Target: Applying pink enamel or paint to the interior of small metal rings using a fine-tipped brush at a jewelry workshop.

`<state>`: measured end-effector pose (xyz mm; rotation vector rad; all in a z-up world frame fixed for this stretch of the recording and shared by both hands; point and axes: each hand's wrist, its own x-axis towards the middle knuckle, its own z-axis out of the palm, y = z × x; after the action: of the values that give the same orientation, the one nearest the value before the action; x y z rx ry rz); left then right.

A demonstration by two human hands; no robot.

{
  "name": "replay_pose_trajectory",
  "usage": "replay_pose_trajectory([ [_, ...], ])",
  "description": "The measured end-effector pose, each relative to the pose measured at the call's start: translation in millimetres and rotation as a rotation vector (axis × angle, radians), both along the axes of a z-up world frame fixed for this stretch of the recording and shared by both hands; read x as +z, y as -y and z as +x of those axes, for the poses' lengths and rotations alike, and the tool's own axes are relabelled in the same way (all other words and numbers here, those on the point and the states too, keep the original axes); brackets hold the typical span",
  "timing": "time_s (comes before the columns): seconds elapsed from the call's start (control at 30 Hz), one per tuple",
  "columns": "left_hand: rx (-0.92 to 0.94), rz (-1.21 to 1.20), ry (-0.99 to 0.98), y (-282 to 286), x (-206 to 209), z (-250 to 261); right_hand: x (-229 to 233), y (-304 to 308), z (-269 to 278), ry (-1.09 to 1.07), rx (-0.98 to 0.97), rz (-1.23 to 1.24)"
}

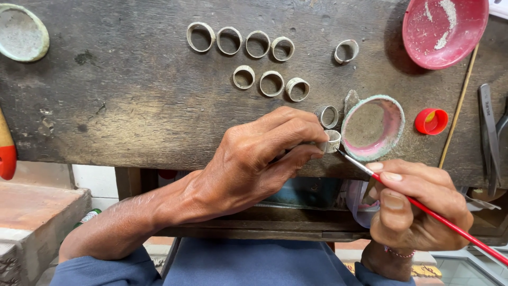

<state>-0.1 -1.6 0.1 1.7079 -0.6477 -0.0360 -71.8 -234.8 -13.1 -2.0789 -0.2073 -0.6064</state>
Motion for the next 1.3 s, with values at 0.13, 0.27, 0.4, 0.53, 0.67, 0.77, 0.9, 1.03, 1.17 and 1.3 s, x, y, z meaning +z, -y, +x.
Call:
replay_pose_trajectory([
  [0.13, 0.002, -0.003, -0.005, 0.7, -0.1, -0.2, 3.9, -2.3, 0.2, -0.030, -0.003, -0.015],
  [0.27, 0.003, -0.006, -0.003, -0.6, 1.7, -0.2, -1.2, 0.2, 1.7, -0.007, -0.018, -0.007],
  [0.4, 0.009, 0.008, -0.025, -0.7, 5.7, 1.3, 6.9, -6.3, 2.1, -0.054, -0.187, -0.007],
  [0.53, 0.001, 0.020, -0.040, 0.9, 9.2, 3.1, 2.1, 0.5, 10.1, -0.069, -0.213, 0.014],
  [0.67, 0.016, 0.034, -0.041, 1.2, 9.3, 3.2, -3.3, 5.7, 11.5, -0.071, -0.198, -0.037],
  [0.77, 0.007, 0.045, -0.046, 0.8, 8.8, 3.0, -5.5, 5.4, 12.3, -0.074, -0.182, -0.030],
  [0.9, 0.004, 0.055, -0.044, 1.0, 8.6, 3.0, -1.1, 0.8, 14.6, -0.095, -0.161, -0.036],
  [1.03, -0.001, 0.051, -0.054, 1.2, 8.6, 3.0, 0.9, -1.2, 16.7, -0.103, -0.148, -0.050],
  [1.17, 0.003, 0.057, -0.053, 1.2, 8.2, 3.0, -1.8, 1.6, 17.6, -0.073, -0.110, -0.058],
  [1.3, -0.007, 0.055, -0.070, 1.0, 7.7, 2.7, -5.6, 4.8, 16.7, -0.035, -0.100, -0.055],
])
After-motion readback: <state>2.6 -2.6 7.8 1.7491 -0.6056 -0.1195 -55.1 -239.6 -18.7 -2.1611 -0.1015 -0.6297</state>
